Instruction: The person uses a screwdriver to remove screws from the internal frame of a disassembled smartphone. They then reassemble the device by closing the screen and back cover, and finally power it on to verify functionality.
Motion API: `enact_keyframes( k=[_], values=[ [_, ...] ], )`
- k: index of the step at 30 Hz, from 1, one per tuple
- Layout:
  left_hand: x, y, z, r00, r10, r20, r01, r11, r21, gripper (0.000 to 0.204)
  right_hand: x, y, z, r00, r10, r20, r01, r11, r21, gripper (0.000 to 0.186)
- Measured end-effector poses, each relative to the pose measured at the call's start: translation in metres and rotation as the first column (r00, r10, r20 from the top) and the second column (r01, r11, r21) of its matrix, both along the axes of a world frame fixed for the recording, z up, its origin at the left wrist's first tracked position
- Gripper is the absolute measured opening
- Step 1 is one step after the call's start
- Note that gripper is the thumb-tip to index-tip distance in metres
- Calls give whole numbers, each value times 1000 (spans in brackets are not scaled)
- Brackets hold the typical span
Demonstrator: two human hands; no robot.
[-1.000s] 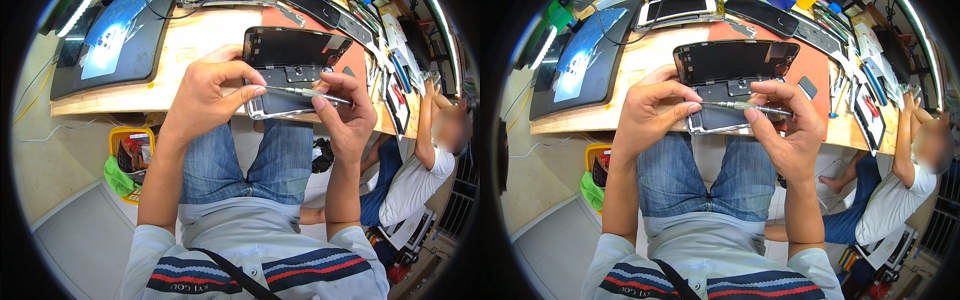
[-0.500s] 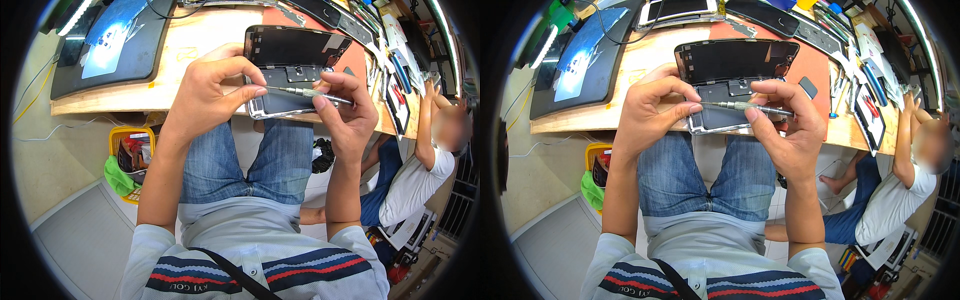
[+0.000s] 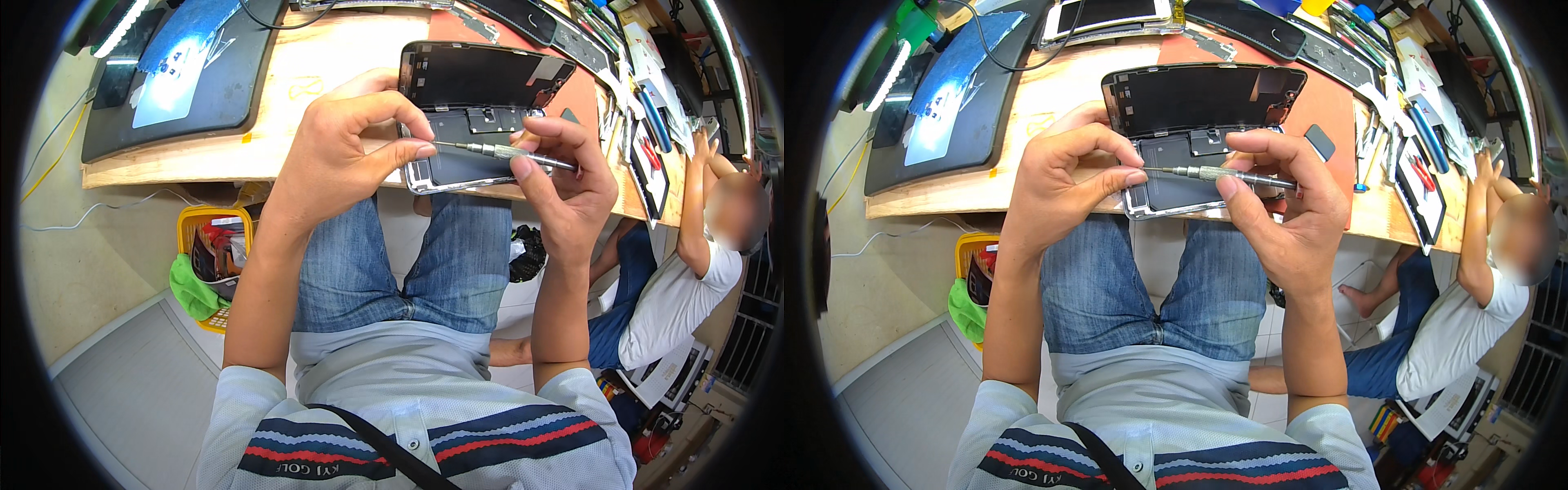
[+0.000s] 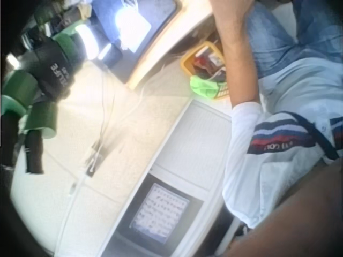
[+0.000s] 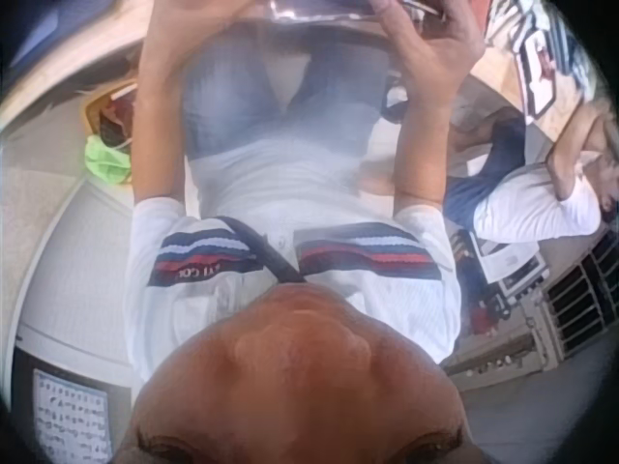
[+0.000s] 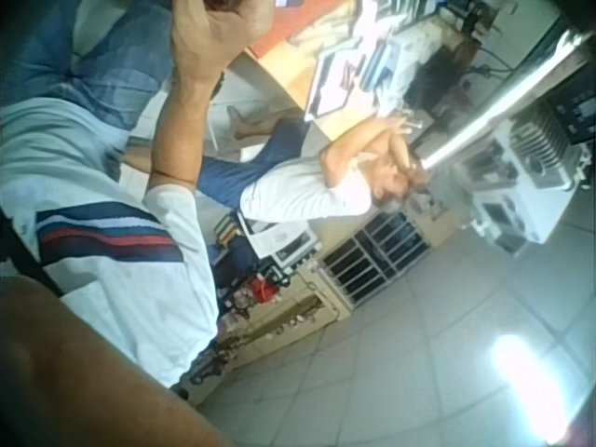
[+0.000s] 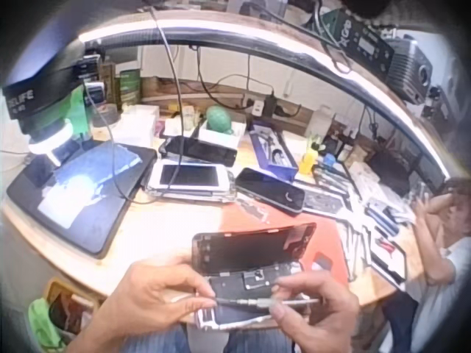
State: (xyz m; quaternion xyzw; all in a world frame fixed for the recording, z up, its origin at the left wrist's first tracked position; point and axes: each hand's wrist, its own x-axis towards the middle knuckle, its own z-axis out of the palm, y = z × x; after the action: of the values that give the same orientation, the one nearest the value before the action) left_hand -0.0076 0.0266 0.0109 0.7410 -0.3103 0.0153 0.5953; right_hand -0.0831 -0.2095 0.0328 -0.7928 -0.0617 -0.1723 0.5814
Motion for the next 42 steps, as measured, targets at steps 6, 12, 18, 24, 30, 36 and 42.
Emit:
enact_keyframes(
  k=[6,12,18,24,30,36,42],
  values=[
    [0,-2,-4,1000,-3,-26,2,999,-41,16,-1,-1,0,1000,-6,-5,6,1000,-13,34],
    [0,-2,-4,999,5,-33,-6,999,-35,16,-1,0,0,1000,-19,-11,19,1000,-6,35],
    [1,-2,-4,1000,-2,-21,2,999,-32,16,-1,-1,-1,1000,-9,-6,9,1000,-14,35],
    [0,-2,-4,999,4,-35,-6,999,-41,16,-1,0,0,1000,-11,-13,11,1000,3,35],
    [-1,-2,-3,999,0,-40,-1,999,-33,16,-1,0,1,1000,-12,-15,12,1000,-5,35],
    [0,-1,-4,999,0,-44,-1,999,-34,17,0,1,1,1000,-9,-7,9,1000,-5,35],
    [1,0,-5,999,-21,-47,21,1000,-9,20,-1,-1,2,1000,-5,-10,5,1000,-14,35]
  ],
)
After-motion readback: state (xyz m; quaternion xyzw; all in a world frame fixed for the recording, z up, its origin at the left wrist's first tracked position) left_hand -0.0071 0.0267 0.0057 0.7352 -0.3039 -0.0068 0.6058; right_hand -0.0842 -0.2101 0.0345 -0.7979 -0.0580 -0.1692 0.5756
